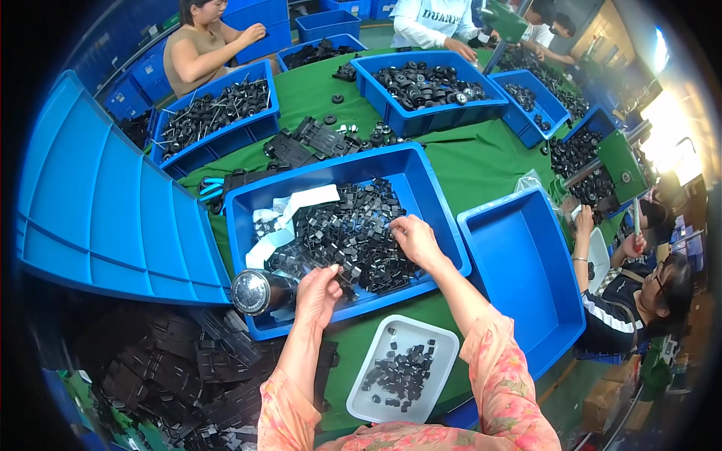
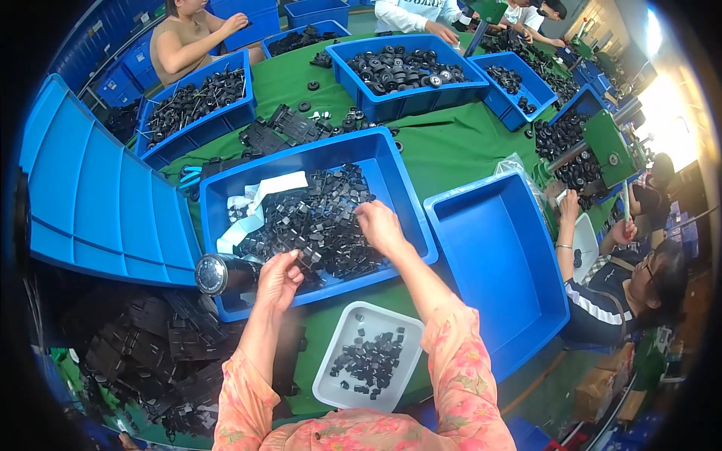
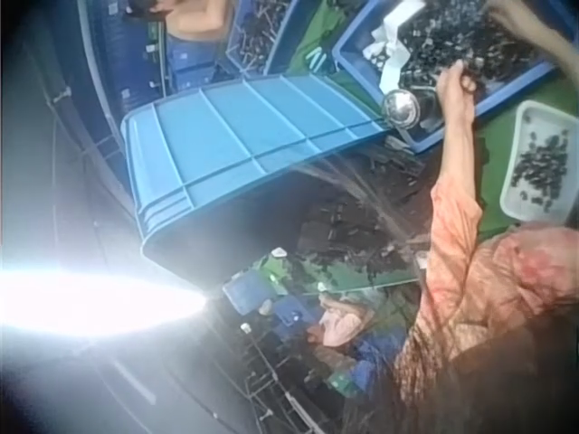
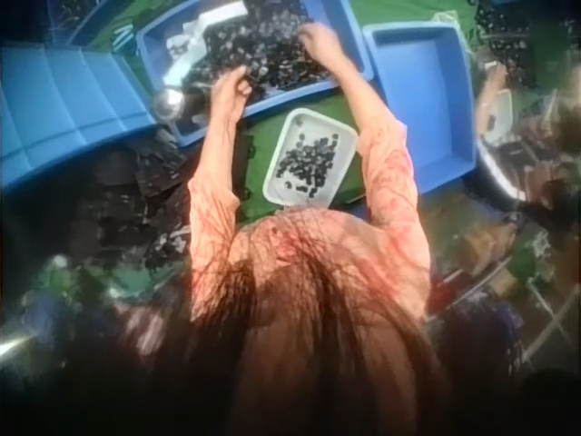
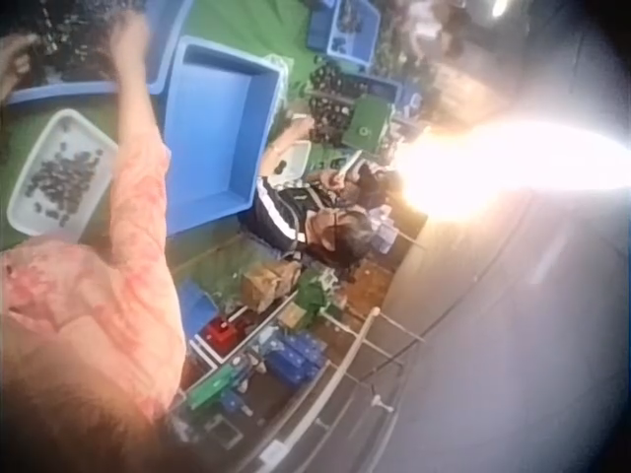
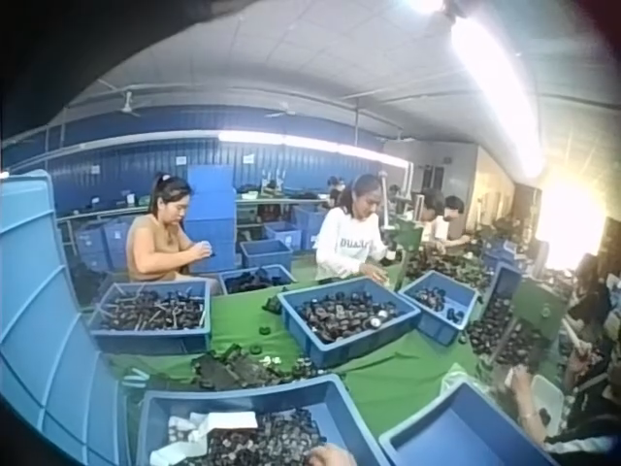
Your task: The person picks small black plastic components from production bins and assembles them by hand.
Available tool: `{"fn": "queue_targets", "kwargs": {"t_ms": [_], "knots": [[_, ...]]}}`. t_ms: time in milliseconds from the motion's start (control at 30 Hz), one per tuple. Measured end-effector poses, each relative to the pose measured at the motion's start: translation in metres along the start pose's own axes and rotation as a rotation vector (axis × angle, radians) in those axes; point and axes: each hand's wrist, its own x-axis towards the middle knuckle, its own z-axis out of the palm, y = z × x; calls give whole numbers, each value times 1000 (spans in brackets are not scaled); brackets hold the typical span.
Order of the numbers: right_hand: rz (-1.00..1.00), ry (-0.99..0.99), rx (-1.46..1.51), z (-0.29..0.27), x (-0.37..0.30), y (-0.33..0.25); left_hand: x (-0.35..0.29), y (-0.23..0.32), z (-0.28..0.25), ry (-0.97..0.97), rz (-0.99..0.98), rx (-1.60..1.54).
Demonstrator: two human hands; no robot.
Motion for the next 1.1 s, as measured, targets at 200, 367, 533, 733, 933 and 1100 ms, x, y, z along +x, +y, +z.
{"fn": "queue_targets", "kwargs": {"t_ms": [200, 367, 533, 733, 933, 1100], "knots": [[-49, -181, -329, 12, 17, 15, 5, -4, -12, -48, -11, -14], [-79, -251, -496, -4, 10, 10, 8, -5, -12, -18, -35, 6], [88, -186, -217, -32, -2, -6, 0, 2, -8, 19, -83, 24], [174, -232, 112, -47, -9, -6, -8, 5, 3, -82, -61, 35], [310, -293, 441, -44, -24, -30, -25, 4, 10, -36, -110, 8], [189, -62, 643, -43, -52, -76, -38, -12, 10, 43, 58, 8]]}}
